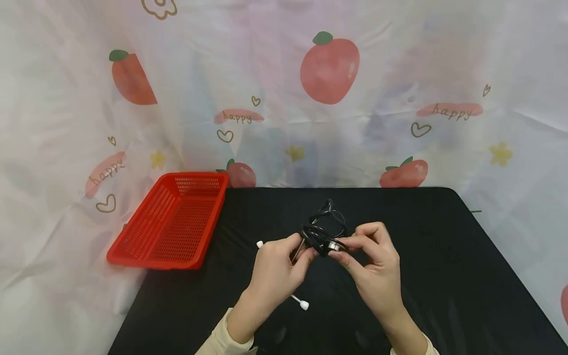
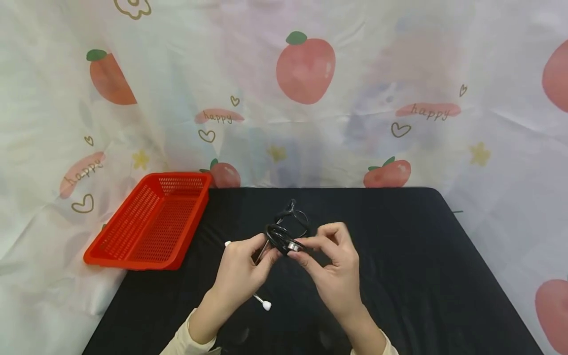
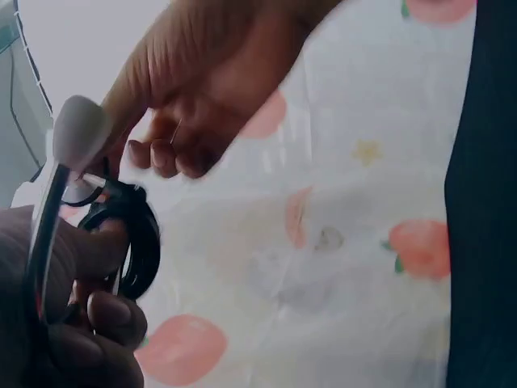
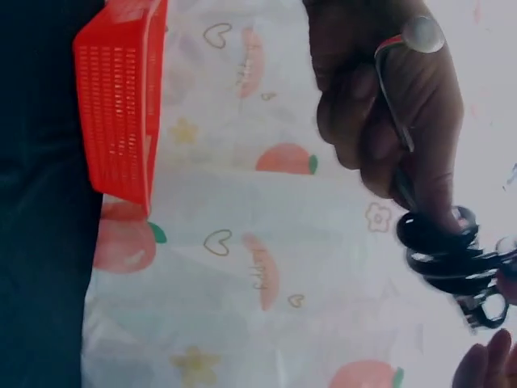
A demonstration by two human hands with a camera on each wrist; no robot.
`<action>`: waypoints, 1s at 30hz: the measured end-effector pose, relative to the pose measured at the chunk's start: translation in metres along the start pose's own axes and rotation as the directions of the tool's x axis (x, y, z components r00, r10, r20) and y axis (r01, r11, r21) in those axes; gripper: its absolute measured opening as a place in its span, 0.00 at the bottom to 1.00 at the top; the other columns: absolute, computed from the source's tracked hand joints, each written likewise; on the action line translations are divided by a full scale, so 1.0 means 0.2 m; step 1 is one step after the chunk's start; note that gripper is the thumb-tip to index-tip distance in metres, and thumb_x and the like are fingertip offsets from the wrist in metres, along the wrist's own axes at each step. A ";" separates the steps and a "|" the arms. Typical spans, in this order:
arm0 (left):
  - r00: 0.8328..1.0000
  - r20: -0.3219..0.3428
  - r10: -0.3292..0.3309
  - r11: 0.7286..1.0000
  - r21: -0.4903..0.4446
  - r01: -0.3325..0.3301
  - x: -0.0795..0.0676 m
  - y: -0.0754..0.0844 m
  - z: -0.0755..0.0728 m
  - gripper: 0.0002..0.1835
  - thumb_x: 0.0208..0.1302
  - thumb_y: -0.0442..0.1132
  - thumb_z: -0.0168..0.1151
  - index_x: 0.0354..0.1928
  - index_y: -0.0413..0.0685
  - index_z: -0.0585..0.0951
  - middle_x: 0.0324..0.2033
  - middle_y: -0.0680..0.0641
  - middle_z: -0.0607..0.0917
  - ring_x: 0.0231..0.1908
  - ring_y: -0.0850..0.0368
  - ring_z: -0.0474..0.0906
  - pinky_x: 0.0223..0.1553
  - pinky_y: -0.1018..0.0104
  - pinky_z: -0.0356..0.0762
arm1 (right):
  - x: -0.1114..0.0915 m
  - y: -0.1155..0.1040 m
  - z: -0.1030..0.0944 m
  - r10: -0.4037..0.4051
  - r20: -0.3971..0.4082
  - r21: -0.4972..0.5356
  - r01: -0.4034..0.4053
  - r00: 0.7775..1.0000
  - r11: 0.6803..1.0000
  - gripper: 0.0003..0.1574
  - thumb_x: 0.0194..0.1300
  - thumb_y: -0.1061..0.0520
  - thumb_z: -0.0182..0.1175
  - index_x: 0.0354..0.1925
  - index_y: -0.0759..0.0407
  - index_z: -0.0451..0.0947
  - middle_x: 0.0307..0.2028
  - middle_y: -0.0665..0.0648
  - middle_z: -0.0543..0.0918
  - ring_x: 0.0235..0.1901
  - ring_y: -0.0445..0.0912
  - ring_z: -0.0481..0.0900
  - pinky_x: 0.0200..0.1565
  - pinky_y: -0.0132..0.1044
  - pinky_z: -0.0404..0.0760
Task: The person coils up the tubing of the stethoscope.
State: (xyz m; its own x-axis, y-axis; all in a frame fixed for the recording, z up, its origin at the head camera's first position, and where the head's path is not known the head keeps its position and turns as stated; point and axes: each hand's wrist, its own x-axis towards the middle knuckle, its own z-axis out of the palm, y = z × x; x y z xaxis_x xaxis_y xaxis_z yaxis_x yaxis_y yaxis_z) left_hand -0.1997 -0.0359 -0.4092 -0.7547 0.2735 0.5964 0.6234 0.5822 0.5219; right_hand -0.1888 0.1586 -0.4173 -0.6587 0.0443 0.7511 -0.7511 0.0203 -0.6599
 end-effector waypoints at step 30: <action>0.958 -0.016 0.286 0.951 0.128 -0.282 -0.04 -0.08 0.06 0.19 0.55 0.35 0.79 0.24 0.52 0.72 0.16 0.59 0.68 0.17 0.71 0.59 0.21 0.83 0.51 | -0.01 -0.08 -0.07 0.241 0.000 0.001 -0.241 0.971 0.971 0.22 0.56 0.80 0.68 0.49 0.74 0.76 0.40 0.51 0.81 0.31 0.36 0.84 0.23 0.30 0.73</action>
State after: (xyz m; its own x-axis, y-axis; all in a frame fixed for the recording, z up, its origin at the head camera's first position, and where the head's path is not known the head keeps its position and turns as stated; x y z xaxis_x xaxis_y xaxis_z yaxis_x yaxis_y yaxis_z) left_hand -0.2063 -0.0387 -0.4302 -0.5413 0.4168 0.7302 0.7795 0.5744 0.2500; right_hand -0.1755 0.1721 -0.4079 -0.8200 0.0476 0.5703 -0.5706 0.0082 -0.8212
